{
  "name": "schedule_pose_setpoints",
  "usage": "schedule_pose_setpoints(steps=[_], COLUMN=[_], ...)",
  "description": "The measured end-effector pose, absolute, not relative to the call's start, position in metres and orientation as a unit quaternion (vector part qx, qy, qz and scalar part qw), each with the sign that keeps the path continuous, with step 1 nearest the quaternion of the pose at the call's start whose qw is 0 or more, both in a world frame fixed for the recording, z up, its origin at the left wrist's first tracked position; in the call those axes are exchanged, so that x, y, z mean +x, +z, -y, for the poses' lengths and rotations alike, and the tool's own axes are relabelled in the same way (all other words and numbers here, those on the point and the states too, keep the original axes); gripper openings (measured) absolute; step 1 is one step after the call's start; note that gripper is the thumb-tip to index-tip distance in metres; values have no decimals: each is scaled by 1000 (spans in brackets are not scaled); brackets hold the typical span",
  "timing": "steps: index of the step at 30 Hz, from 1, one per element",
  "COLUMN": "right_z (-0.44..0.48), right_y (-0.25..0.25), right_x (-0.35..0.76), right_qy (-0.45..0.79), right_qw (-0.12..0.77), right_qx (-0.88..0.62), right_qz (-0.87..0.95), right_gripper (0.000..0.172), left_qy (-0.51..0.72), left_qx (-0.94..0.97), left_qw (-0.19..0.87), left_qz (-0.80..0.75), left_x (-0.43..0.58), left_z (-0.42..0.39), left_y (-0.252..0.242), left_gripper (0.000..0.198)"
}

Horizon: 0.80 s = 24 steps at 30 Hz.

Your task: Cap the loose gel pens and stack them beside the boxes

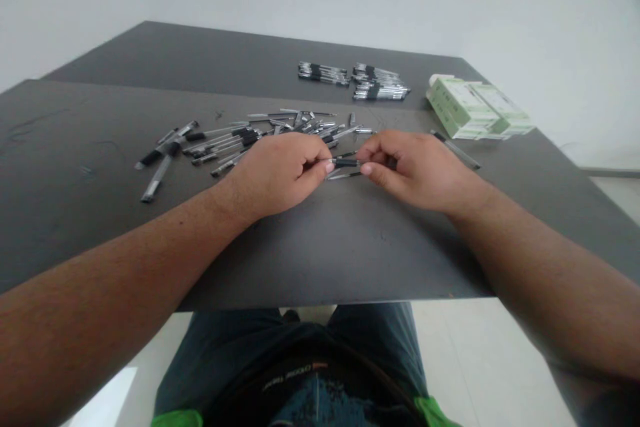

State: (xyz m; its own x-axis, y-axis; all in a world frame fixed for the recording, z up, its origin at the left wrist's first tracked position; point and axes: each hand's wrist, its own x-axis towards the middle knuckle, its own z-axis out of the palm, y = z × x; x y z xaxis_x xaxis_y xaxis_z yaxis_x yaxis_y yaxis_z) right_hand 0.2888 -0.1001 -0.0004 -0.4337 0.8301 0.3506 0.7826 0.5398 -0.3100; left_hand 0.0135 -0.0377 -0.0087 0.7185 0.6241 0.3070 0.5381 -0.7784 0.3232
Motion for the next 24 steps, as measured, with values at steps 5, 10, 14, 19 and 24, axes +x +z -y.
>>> schedule_pose_setpoints(steps=[5, 10, 14, 19, 24], right_z=[100, 101, 100, 101, 101], right_y=[-2, 0, 2, 1, 1], right_x=[289, 289, 289, 289, 289], right_qy=[35, 44, 38, 46, 33], right_qw=[224, 238, 212, 235, 219], right_qx=[-463, -479, -467, -482, -477], right_qz=[857, 844, 857, 843, 850], right_gripper=[25, 22, 26, 23, 21], left_qy=[207, 205, 202, 205, 201], left_qx=[923, 920, 921, 920, 921], left_qw=[102, 104, 105, 102, 97], left_qz=[-309, -317, -315, -318, -320], left_x=[13, 13, 13, 14, 14], left_z=[38, 38, 38, 38, 39], left_y=[-9, -8, -9, -9, -8], left_gripper=[38, 36, 36, 36, 36])
